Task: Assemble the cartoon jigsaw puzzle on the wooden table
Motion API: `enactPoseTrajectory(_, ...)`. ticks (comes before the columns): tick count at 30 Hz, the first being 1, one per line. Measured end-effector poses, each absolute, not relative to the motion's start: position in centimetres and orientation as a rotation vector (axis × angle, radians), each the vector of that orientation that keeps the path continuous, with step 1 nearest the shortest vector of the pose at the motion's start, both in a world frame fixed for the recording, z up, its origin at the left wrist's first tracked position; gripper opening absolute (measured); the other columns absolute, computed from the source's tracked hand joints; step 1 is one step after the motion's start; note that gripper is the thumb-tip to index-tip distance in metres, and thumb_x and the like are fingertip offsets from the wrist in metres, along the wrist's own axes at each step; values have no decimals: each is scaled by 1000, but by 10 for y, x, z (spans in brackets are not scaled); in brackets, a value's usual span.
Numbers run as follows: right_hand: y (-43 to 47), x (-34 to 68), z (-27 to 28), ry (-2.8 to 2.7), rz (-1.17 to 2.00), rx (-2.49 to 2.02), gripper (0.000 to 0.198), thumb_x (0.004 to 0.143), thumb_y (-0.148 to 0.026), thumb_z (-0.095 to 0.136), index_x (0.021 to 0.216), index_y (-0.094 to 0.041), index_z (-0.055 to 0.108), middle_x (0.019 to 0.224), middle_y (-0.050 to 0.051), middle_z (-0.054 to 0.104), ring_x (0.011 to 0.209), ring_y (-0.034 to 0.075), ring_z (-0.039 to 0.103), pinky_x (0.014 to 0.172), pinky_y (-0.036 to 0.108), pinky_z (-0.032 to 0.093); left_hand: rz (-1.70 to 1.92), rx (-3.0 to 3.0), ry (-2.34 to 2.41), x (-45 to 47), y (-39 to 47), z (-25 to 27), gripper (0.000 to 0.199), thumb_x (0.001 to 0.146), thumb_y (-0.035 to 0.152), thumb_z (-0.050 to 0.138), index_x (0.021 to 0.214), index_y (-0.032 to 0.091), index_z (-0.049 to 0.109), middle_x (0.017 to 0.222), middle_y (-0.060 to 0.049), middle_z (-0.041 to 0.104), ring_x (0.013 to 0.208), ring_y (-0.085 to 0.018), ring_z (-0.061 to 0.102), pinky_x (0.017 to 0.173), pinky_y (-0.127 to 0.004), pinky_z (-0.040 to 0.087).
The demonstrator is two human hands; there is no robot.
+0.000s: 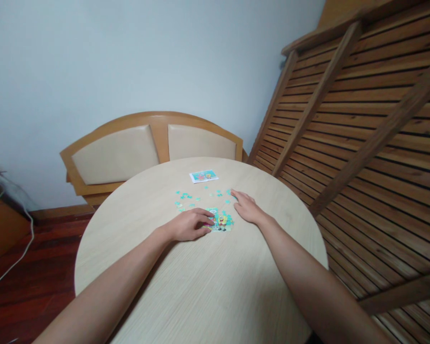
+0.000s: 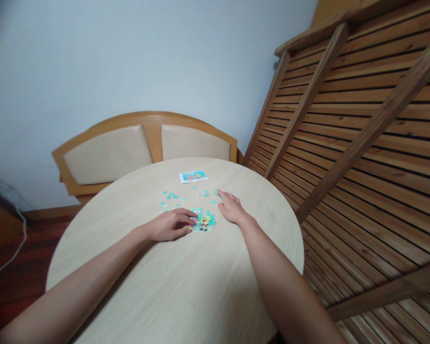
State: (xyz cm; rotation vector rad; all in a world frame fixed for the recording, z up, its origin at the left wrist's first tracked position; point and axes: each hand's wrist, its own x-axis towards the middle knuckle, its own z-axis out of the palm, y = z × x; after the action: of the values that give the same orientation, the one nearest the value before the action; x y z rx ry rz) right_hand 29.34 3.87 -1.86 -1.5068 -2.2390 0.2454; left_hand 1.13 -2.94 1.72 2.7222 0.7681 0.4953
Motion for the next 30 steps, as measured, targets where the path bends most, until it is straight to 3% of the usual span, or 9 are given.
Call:
enactPoseTrajectory(3,38,289,-20,-2280,217,-1504,59,91,-16,42,149,-16,39,147,12,51,140,28,38,116,49,27,495,2721,778,12,-30,18,25,93,29,58,113,21,71,127,-10,65,118,-22,61,104,-34,46)
enactPoseTrajectory(6,37,288,-16,-2250,158,-1457,52,90,-20,49,142,-18,48,135,11,61,130,27,49,111,47,32,499,2721,787,12,-29,17,25,93,30,59,113,21,71,127,-10,65,118,-22,61,105,-34,46)
enactPoseTrajectory(13,30,294,2,-2235,144,-1382,20,84,-26,66,103,-24,73,105,4,75,105,24,64,98,39,43,506,2723,773,11,-29,16,25,93,29,58,112,21,71,127,-10,65,118,-22,61,104,-35,46)
enactPoseTrajectory(18,30,300,4,-2229,360,-1302,21,82,-19,66,101,-22,74,92,3,76,87,19,69,83,30,49,480,2736,756,12,-30,15,26,93,29,58,115,22,71,129,-10,64,119,-22,60,104,-34,46)
enactPoseTrajectory(21,30,301,2,-2243,315,-1281,25,82,-18,66,106,-21,73,96,5,75,90,20,68,87,31,49,466,2744,735,13,-31,15,26,94,29,57,116,22,70,129,-9,64,119,-22,60,104,-34,46)
enactPoseTrajectory(26,31,300,-1,-2267,133,-1376,21,82,-34,69,98,-22,76,105,8,72,102,24,63,95,36,46,478,2741,738,14,-31,15,25,94,29,58,114,22,71,128,-9,65,119,-22,60,104,-34,46)
enactPoseTrajectory(30,31,302,-1,-2314,215,-1338,16,83,-27,66,94,-26,77,101,5,73,100,22,63,97,35,45,482,2739,741,13,-31,15,25,93,29,58,114,22,71,128,-9,65,119,-22,60,104,-33,46)
